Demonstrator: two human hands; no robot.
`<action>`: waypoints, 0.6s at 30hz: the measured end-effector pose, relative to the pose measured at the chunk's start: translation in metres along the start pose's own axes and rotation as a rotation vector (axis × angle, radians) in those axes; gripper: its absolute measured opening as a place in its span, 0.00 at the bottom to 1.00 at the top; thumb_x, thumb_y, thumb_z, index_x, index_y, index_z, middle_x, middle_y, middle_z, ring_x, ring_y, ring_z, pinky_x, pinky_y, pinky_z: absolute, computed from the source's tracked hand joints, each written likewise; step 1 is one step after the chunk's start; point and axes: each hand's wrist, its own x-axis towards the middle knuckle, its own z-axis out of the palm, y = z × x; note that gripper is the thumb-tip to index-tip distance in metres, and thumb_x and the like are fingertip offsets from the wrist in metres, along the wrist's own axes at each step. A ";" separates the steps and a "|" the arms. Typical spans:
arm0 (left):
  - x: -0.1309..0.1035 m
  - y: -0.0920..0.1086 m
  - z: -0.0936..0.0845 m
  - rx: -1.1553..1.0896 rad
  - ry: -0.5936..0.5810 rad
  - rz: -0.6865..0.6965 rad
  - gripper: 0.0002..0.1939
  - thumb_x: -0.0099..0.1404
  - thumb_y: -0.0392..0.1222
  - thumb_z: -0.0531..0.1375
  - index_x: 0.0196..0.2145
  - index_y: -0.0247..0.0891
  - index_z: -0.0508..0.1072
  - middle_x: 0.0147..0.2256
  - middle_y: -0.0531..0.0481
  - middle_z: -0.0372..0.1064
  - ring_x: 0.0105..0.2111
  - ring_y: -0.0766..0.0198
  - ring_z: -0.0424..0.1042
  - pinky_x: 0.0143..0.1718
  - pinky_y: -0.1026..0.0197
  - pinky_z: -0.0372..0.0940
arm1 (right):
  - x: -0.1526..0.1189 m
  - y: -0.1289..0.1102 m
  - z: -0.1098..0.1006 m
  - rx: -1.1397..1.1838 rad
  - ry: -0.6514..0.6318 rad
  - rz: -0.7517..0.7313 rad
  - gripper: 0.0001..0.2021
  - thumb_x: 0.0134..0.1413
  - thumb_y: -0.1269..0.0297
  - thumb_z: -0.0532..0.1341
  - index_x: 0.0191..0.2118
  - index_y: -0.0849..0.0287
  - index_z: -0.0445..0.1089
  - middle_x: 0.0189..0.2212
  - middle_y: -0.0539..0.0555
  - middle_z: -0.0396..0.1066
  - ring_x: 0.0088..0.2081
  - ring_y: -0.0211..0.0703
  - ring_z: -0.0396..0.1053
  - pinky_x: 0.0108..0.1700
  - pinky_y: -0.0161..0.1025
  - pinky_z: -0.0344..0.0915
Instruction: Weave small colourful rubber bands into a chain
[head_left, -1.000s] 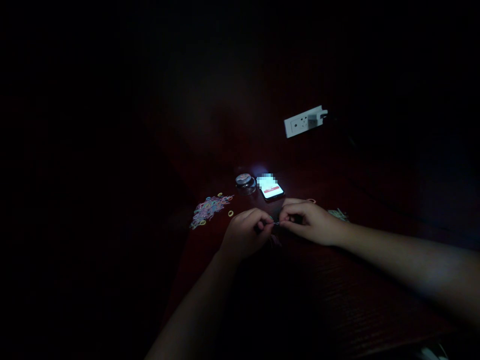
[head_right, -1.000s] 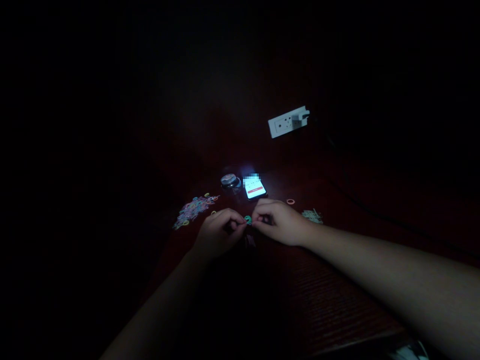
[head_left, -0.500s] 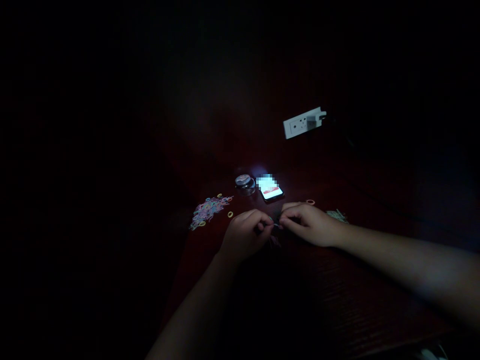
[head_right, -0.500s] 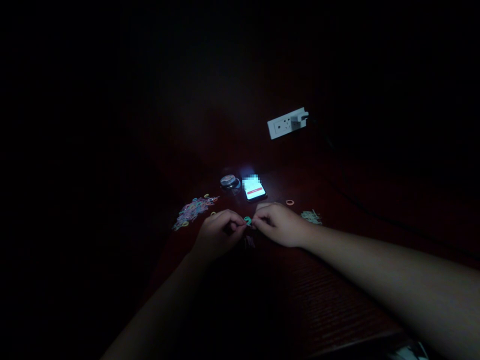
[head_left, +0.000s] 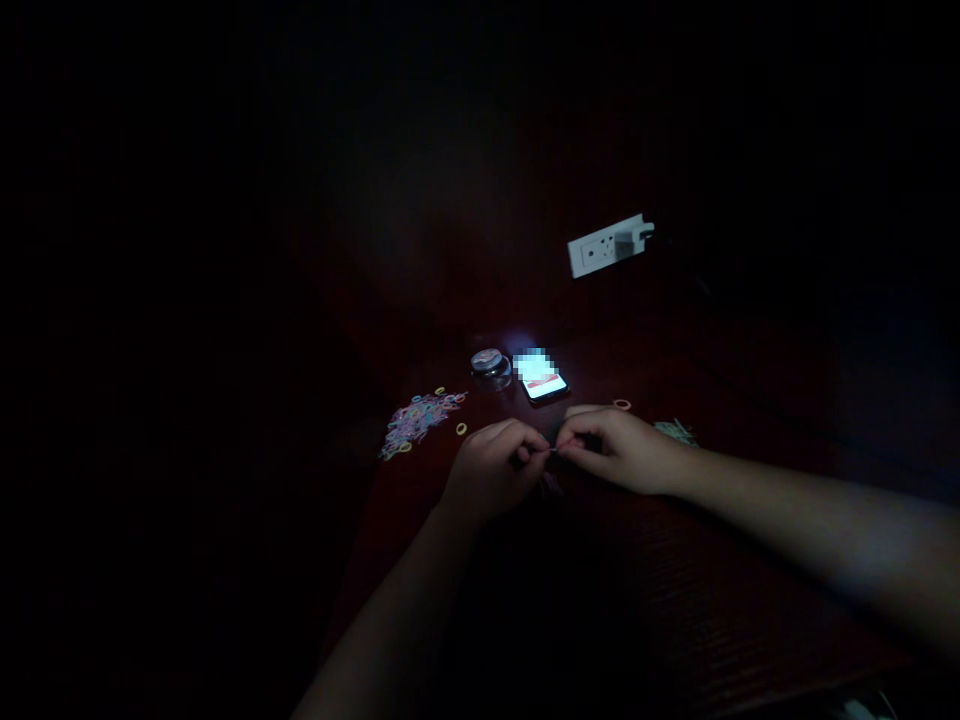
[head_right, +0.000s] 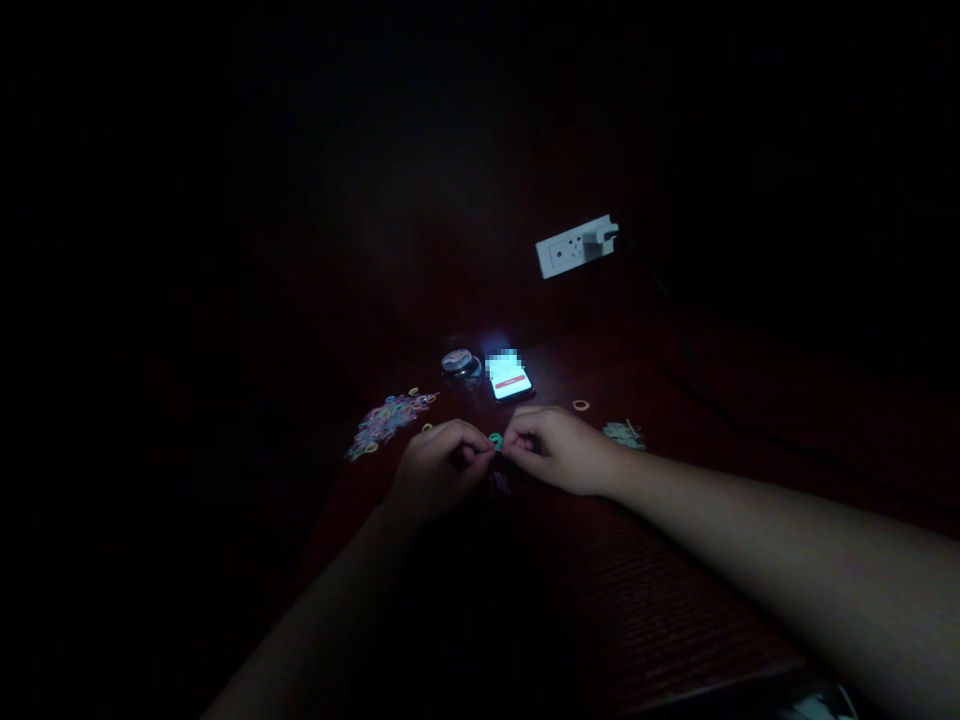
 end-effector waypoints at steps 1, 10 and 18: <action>0.000 0.000 0.000 0.002 -0.001 0.002 0.01 0.60 0.36 0.61 0.32 0.39 0.72 0.29 0.53 0.72 0.28 0.67 0.69 0.30 0.63 0.63 | 0.000 0.000 0.000 -0.001 0.005 -0.001 0.08 0.58 0.64 0.58 0.32 0.60 0.72 0.27 0.50 0.66 0.30 0.38 0.64 0.33 0.36 0.60; 0.000 0.000 0.000 -0.005 -0.006 0.000 0.01 0.60 0.36 0.61 0.32 0.39 0.72 0.28 0.53 0.72 0.27 0.68 0.70 0.29 0.63 0.64 | 0.000 -0.003 -0.004 -0.042 0.009 -0.015 0.05 0.55 0.68 0.58 0.31 0.60 0.71 0.27 0.51 0.66 0.30 0.38 0.64 0.33 0.36 0.60; 0.000 0.000 0.000 0.007 0.006 -0.014 0.02 0.59 0.36 0.62 0.32 0.39 0.72 0.27 0.54 0.72 0.27 0.68 0.70 0.29 0.64 0.64 | 0.000 -0.001 -0.007 -0.041 0.023 -0.004 0.03 0.52 0.70 0.60 0.30 0.60 0.71 0.27 0.50 0.66 0.30 0.38 0.63 0.33 0.36 0.59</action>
